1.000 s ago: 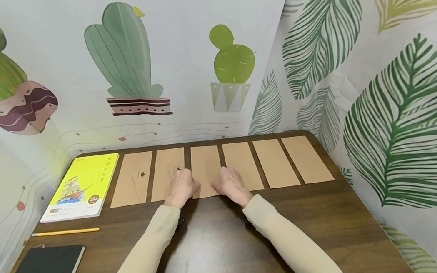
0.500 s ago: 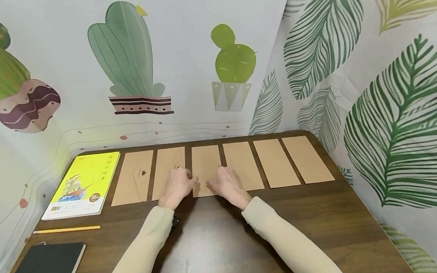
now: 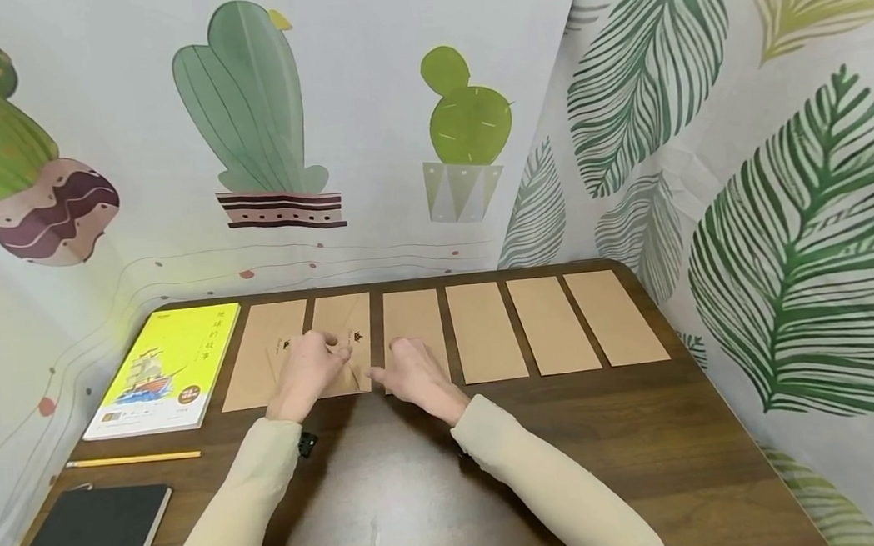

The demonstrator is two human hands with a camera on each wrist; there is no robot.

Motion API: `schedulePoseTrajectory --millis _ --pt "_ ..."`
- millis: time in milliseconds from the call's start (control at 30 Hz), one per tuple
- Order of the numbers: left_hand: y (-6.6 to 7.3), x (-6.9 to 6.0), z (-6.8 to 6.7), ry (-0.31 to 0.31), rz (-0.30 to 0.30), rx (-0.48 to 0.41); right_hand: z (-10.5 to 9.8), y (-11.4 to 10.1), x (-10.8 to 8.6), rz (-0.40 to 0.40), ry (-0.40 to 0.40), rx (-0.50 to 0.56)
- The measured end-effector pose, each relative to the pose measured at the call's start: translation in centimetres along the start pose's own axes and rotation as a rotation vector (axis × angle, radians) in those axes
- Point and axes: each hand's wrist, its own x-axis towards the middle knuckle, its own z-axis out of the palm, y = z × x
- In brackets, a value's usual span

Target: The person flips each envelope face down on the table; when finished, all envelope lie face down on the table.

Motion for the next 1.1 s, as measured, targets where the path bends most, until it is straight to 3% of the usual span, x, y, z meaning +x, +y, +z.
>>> schedulePoseTrajectory --millis 133,167,400,533,767,1100 --pt "-1.4 0.0 -0.6 0.007 -0.022 0.028 1.1 -0.9 0.3 -0.003 -0.014 0.01" --pt "-1.0 -0.4 -1.1 -0.008 -0.042 0.036 1.4 -1.1 0.4 -0.001 -0.016 0.011" --pt "-2.5 -0.5 -1.0 -0.024 -0.083 0.068 3.1 -2.3 0.8 -0.02 -0.045 0.015" --pt "-2.9 -0.5 -0.9 -0.028 -0.084 0.068 4.2 -2.2 2.1 -0.063 -0.015 -0.034" --pt "-3.3 -0.5 -0.8 -0.044 -0.107 0.052 9.2 0.3 6.5 -0.088 0.025 -0.192" --pt "-3.4 -0.5 -1.1 -0.038 -0.123 0.047 10.3 0.3 8.0 -0.06 -0.003 -0.294"
